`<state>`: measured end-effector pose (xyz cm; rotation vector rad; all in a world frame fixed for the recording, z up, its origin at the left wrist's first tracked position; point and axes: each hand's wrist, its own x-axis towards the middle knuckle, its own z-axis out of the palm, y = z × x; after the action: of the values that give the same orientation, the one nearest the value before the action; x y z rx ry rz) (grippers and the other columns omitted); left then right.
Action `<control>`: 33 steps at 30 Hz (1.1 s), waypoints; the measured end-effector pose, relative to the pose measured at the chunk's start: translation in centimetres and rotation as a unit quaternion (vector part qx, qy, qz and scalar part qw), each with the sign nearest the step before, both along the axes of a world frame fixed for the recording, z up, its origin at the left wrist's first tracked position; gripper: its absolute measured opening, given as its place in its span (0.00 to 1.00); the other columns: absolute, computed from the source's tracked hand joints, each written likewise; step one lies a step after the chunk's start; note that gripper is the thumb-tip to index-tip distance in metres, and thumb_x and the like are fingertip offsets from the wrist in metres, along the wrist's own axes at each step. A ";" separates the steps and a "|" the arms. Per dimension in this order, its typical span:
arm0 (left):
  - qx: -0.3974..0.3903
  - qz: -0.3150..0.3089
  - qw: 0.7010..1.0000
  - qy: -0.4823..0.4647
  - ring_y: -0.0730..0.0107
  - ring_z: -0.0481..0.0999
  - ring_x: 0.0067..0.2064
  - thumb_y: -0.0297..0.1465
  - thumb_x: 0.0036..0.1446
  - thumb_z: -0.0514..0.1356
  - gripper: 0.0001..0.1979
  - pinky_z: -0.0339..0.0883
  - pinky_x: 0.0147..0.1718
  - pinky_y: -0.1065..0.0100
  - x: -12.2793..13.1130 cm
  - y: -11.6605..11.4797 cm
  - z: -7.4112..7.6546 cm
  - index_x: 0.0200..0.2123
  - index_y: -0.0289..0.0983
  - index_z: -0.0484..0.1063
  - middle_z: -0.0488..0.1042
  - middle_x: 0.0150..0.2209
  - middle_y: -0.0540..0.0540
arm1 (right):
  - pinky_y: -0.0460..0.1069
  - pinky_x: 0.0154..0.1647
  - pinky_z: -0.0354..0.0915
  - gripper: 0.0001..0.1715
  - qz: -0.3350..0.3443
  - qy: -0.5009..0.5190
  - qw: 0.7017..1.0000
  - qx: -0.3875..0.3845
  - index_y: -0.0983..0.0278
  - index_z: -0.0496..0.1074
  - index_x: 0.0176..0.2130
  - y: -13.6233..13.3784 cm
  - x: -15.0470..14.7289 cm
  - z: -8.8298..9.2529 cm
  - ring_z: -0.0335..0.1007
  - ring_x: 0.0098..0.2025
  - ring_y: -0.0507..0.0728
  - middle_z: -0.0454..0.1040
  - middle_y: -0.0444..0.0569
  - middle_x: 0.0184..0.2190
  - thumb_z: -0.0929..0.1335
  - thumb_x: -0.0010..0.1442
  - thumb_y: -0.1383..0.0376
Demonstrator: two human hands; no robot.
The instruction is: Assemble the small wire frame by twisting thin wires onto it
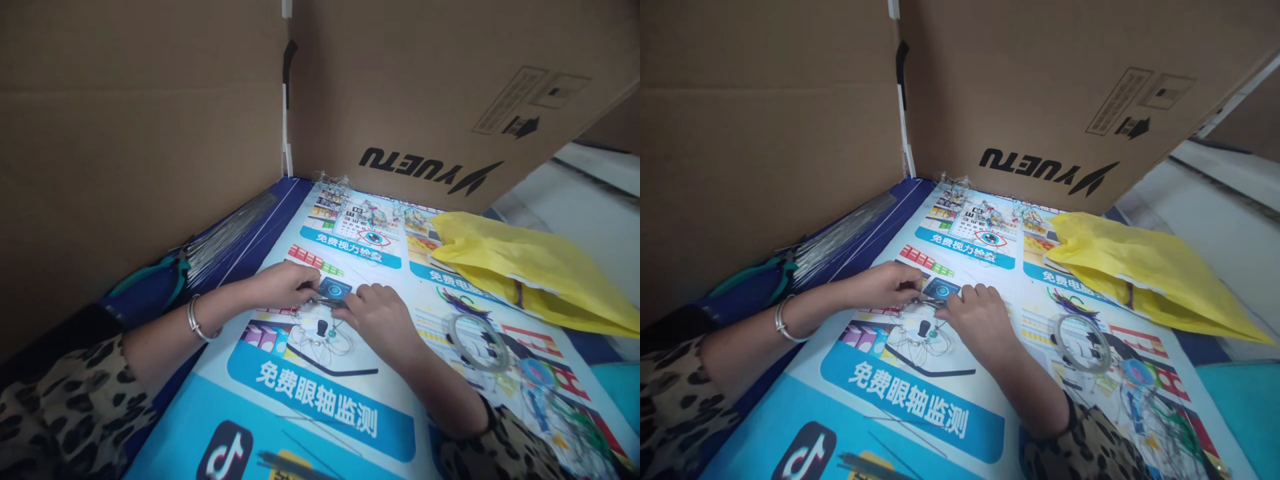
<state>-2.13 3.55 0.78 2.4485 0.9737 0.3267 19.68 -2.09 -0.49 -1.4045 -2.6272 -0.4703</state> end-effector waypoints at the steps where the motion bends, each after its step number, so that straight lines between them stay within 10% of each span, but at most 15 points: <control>1: 0.003 0.001 1.000 0.001 0.76 0.66 0.26 0.25 0.52 0.55 0.03 0.54 0.25 0.76 0.0 0.0 0.0 0.28 0.36 0.68 0.70 0.24 0.52 | 0.50 0.32 0.48 0.20 -0.003 -0.004 1.000 -0.002 0.63 0.72 0.29 0.0 -0.2 0.1 0.63 0.31 0.56 0.71 0.50 0.26 0.63 0.60 0.51; 15: -0.068 -0.025 0.997 -0.031 0.77 0.64 0.26 0.24 0.53 0.55 0.06 0.55 0.26 0.75 0.0 0.0 0.5 0.25 0.34 0.66 0.67 0.24 0.53 | 0.51 0.31 0.47 0.20 -0.038 -0.009 0.999 0.014 0.64 0.72 0.29 -0.9 -1.6 0.5 0.63 0.31 0.57 0.71 0.52 0.26 0.62 0.60 0.53; 33: 0.047 -0.062 0.995 -0.059 0.72 0.68 0.37 0.26 0.55 0.58 0.05 0.61 0.37 0.72 0.0 0.0 1.0 0.27 0.36 0.73 0.69 0.32 0.49 | 0.51 0.31 0.47 0.19 -0.054 -0.007 0.998 0.014 0.63 0.72 0.29 -0.9 -1.8 0.2 0.64 0.32 0.58 0.71 0.52 0.25 0.63 0.60 0.53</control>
<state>-2.12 3.53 1.78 2.5286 0.7699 0.4798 17.91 -3.00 -0.28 -1.5447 -2.5553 -0.5285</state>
